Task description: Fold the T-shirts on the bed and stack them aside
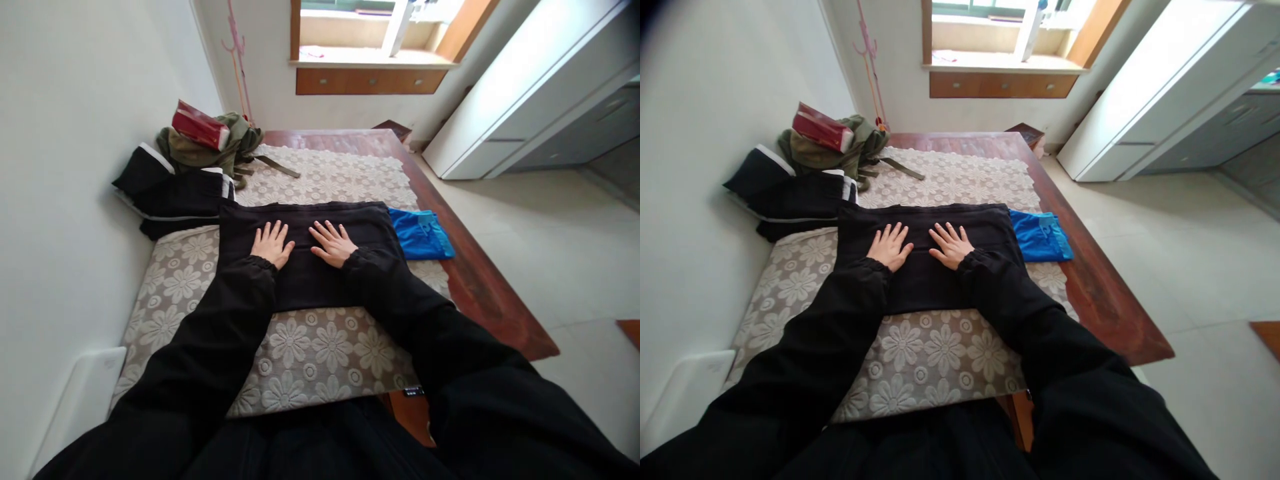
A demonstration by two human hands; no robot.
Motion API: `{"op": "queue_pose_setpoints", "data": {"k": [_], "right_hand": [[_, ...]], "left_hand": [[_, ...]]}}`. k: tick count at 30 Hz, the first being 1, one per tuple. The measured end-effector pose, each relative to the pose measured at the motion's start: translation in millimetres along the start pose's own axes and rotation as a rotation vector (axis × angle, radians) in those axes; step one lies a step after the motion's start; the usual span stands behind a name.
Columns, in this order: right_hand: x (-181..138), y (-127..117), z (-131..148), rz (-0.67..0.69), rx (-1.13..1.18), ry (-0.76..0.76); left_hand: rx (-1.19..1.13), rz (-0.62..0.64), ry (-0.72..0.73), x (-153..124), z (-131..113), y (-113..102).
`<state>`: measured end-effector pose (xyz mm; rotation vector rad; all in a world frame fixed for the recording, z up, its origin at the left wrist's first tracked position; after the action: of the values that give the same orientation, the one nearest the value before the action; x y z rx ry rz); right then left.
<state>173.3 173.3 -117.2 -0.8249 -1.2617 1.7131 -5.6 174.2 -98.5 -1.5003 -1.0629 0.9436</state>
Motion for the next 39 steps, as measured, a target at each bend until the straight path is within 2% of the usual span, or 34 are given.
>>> {"op": "queue_pose_setpoints", "data": {"k": [3, 5, 7, 13, 15, 17, 19, 21, 25, 27, 28, 30, 34, 35, 37, 39], "right_hand": [[25.1, 2.4, 29.4, -0.05, 0.004, -0.027], [28.2, -0.8, 29.7, -0.073, 0.003, -0.03], [21.4, -5.8, 11.8, -0.079, -0.007, 0.012], [-20.0, -27.7, -76.5, -0.148, -0.101, 0.278], [-28.6, -31.9, -87.9, -0.17, -0.125, 0.293], [-33.3, -33.0, -87.6, -0.176, -0.139, 0.287], [-33.6, -30.7, -74.6, -0.163, -0.143, 0.264], [-27.1, -23.5, -45.8, -0.126, -0.129, 0.191], [0.3, -2.6, 31.8, -0.041, -0.068, -0.034], [11.7, 3.7, 47.0, -0.023, -0.055, -0.054], [14.3, 4.7, 44.6, -0.021, -0.054, -0.041], [11.4, 0.5, 19.8, -0.032, -0.061, 0.025], [-18.9, -26.5, -75.3, -0.094, -0.099, 0.303], [-25.3, -32.3, -93.0, -0.096, -0.106, 0.357], [-27.5, -38.2, -105.4, -0.081, -0.099, 0.399], [-12.0, -36.5, -80.9, -0.065, -0.069, 0.301]], "left_hand": [[-0.013, -0.074, -0.001, 19.0, -16.0, -0.5], [-0.016, -0.107, 0.018, 21.5, -14.4, -1.7], [0.001, -0.104, 0.018, 18.4, -2.3, -1.7], [0.04, -0.151, -0.09, -5.9, 52.4, -11.6], [0.045, -0.159, -0.089, -17.2, 59.5, -14.1], [0.059, -0.134, -0.076, -27.9, 59.2, -13.3], [0.06, -0.109, -0.069, -34.6, 51.6, -12.0], [0.049, -0.11, -0.065, -32.6, 35.1, -12.1], [0.044, -0.119, 0.019, -2.2, -19.2, -8.7], [0.044, -0.098, 0.047, 13.4, -34.1, -3.8], [0.042, -0.089, 0.047, 17.6, -33.5, -1.9], [0.043, -0.086, 0.011, 16.4, -14.9, -0.8], [0.081, -0.103, -0.135, -9.6, 56.7, -7.7], [0.092, -0.094, -0.147, -14.0, 68.4, -8.9], [0.1, -0.06, -0.113, -13.1, 71.5, -9.1], [0.089, -0.03, -0.013, -0.1, 47.5, -7.2]]}}
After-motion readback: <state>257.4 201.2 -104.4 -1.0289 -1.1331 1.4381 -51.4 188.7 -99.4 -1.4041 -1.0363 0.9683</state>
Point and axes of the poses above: each hand's wrist, its own x-axis towards the middle knuckle, its own y-axis out of the palm, z = x × y, the point moved 10 cm from there along x, towards the middle knuckle, and after that the axes turned 4 degrees about x, right-handed, at the moved point
